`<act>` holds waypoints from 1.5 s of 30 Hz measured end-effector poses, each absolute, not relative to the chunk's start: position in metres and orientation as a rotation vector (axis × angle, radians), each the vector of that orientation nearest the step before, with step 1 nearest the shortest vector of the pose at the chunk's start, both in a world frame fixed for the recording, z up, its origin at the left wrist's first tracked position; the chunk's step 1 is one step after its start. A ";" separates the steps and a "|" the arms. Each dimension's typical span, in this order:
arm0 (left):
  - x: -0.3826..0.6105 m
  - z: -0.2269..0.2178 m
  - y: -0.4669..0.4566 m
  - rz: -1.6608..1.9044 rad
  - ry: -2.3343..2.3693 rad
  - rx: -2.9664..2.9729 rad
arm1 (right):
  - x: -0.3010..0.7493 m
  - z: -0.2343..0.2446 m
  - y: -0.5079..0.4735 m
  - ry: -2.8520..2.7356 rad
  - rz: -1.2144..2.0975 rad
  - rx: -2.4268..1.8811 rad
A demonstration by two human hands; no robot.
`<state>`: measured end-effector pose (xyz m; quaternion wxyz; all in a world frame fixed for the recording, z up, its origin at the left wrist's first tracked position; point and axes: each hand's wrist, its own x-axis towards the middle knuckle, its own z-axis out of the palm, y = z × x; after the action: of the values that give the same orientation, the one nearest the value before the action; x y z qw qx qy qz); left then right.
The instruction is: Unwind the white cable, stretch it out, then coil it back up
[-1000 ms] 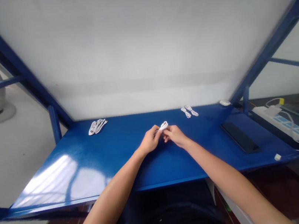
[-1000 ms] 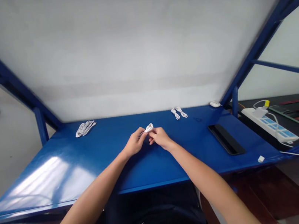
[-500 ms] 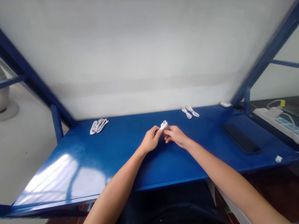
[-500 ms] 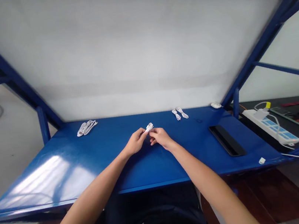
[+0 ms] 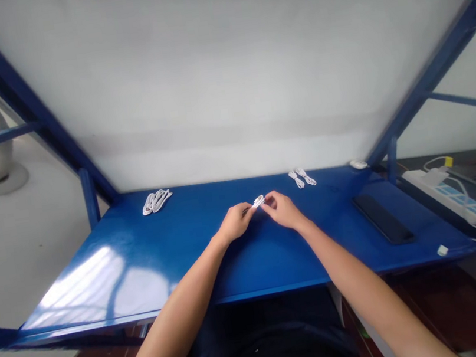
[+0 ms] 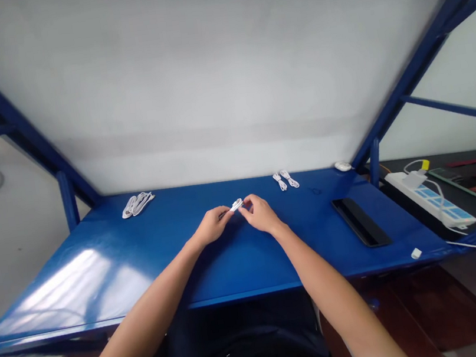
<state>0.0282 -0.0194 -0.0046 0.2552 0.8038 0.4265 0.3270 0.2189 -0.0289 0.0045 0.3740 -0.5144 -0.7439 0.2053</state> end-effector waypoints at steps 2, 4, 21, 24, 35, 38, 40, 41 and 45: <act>0.027 -0.004 -0.019 0.812 1.162 2.285 | 0.227 0.005 -0.026 -1.965 0.588 -1.272; 0.026 -0.003 -0.020 0.738 1.159 2.351 | 0.231 0.005 -0.024 -2.101 0.660 -1.193; 0.019 -0.007 -0.016 0.520 1.551 2.476 | 0.236 -0.013 -0.011 -2.204 0.354 -1.330; 0.016 -0.007 -0.014 0.478 1.533 2.470 | 0.241 -0.013 -0.012 -2.210 0.388 -1.408; -0.001 -0.007 -0.009 0.017 1.696 2.378 | 0.249 -0.007 -0.014 -2.407 0.586 -1.900; 0.001 -0.006 -0.011 0.000 1.700 2.388 | 0.248 -0.004 -0.016 -2.420 0.587 -1.910; 0.002 -0.004 -0.012 -0.007 1.699 2.387 | 0.247 -0.002 -0.016 -2.423 0.587 -1.914; 0.002 -0.003 -0.012 -0.012 1.696 2.386 | 0.248 -0.002 -0.016 -2.424 0.588 -1.916; 0.002 -0.001 -0.013 -0.020 1.696 2.384 | 0.248 -0.002 -0.016 -2.431 0.597 -1.922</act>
<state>0.0019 -0.0129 -0.0011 0.1075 0.8101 0.5762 -0.0066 0.2481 -0.0165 -0.0016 -0.0072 -0.6091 -0.7702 0.1890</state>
